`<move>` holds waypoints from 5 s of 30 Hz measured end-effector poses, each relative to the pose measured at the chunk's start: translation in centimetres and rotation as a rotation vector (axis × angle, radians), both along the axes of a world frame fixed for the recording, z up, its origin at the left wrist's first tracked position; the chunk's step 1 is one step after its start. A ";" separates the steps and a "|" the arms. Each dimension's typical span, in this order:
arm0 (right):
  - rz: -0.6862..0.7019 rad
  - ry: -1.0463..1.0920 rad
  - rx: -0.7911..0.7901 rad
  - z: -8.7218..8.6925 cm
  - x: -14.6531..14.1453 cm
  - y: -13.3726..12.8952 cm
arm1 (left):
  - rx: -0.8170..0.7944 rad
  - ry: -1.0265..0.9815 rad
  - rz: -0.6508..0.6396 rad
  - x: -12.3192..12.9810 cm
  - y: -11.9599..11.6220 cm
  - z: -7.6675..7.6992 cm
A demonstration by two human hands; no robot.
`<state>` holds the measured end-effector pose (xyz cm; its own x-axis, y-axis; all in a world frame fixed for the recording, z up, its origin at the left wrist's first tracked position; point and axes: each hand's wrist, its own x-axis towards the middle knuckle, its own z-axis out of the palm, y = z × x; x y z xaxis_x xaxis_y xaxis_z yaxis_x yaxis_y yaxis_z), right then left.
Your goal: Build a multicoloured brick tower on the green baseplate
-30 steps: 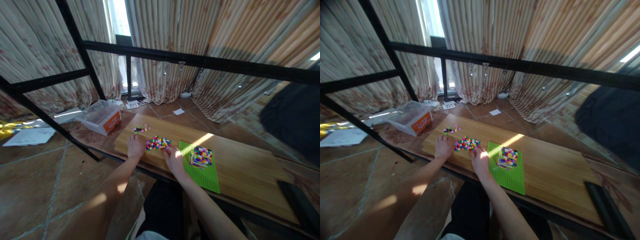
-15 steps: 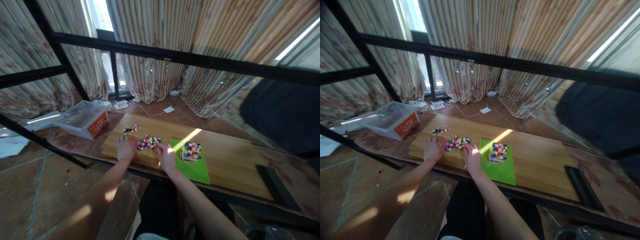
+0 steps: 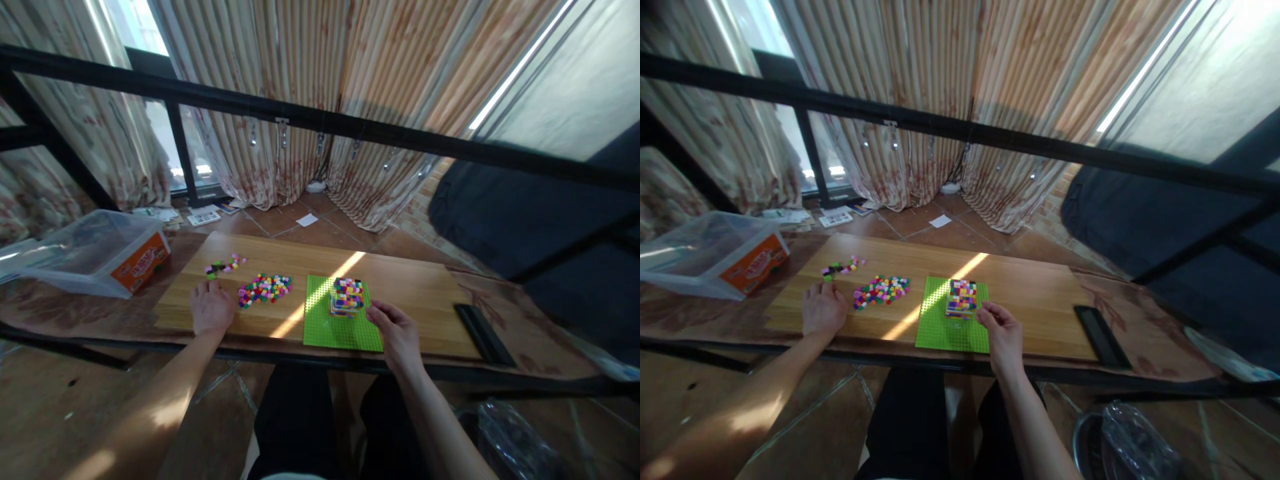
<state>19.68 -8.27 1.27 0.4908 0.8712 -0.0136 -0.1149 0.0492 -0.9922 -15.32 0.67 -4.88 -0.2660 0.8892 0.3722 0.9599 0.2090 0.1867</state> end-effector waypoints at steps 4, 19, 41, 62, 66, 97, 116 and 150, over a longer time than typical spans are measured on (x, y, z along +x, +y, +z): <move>0.008 0.030 -0.002 -0.2 1.2 1.7 | 0.009 -0.006 0.008 -0.1 0.0 -0.1; -0.007 -0.055 -0.038 -1.5 1.2 4.1 | -0.006 -0.028 0.012 0.1 -0.1 0.2; 0.044 -0.168 -0.008 -1.0 1.2 4.8 | 0.007 -0.020 -0.002 0.1 -0.1 0.3; 0.275 -0.067 -0.230 1.3 3.0 5.8 | 0.004 -0.062 0.012 0.3 -0.2 0.4; 0.287 -0.045 -0.224 1.2 3.1 5.7 | 0.015 -0.075 0.008 0.1 -0.1 0.1; 0.408 -0.941 0.024 -4.1 -13.5 5.2 | -0.004 -0.109 0.030 0.5 -0.8 0.3; 0.478 -0.940 0.010 -3.7 -13.2 4.2 | 0.020 -0.106 0.021 0.3 -0.6 0.1; -0.031 -0.260 0.062 -2.2 0.7 3.6 | 0.031 -0.062 0.016 0.0 -0.1 0.2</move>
<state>20.35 -4.71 -0.88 0.4976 0.8506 0.1697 0.1459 0.1108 -0.9831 -15.28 0.52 -4.73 -0.3036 0.8728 0.3822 0.9428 0.2173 0.2526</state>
